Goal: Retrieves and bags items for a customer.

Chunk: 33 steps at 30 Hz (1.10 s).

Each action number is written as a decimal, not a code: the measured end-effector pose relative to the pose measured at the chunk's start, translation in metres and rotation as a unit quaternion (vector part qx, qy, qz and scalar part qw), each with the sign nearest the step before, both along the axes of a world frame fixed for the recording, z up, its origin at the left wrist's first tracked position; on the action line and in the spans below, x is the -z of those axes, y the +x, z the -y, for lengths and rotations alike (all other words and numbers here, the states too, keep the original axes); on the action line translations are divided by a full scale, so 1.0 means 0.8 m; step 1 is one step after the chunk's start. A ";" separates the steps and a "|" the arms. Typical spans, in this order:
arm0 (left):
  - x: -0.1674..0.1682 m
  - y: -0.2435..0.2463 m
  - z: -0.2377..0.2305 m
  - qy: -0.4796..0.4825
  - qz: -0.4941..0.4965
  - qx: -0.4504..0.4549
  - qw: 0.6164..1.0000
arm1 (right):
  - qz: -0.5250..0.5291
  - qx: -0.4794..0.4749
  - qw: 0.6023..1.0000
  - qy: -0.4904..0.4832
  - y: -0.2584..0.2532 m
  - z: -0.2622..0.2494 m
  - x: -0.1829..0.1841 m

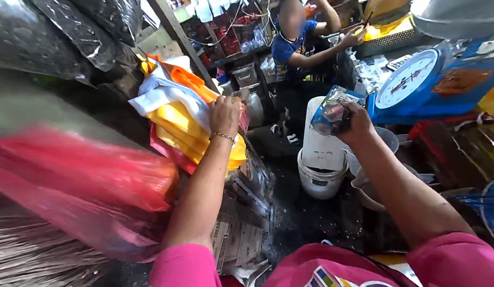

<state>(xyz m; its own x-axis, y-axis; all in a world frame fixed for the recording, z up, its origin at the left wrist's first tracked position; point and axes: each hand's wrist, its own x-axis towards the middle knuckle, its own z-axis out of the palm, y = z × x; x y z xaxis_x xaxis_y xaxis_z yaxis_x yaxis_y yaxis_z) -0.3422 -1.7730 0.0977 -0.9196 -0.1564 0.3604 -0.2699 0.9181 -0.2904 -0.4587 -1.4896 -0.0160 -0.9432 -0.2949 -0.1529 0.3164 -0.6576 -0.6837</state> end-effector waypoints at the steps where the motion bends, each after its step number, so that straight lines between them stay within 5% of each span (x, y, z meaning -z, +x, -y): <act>1: -0.001 0.001 0.002 -0.008 -0.015 0.010 1.000 | -0.004 -0.004 1.000 0.002 -0.001 -0.002 0.001; 12: -0.041 0.020 -0.014 -0.004 -0.117 0.026 0.993 | -0.051 0.004 0.999 -0.017 -0.016 0.009 -0.004; 24: -0.045 0.025 -0.032 -0.015 -0.224 0.039 0.974 | 0.059 -0.032 0.995 -0.075 -0.045 0.037 0.029; 33: -0.058 0.032 -0.031 0.021 -0.210 0.043 0.976 | 0.094 -0.036 0.994 -0.047 -0.056 0.050 0.036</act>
<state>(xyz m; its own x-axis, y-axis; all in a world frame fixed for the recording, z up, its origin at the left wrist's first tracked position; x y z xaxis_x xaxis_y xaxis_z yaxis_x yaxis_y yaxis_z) -0.3168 -1.7481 0.1444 -0.7022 -0.1067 0.7039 -0.2778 0.9514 -0.1330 -0.5031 -1.5297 -0.0451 -0.8761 -0.3822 -0.2938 0.4820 -0.6867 -0.5441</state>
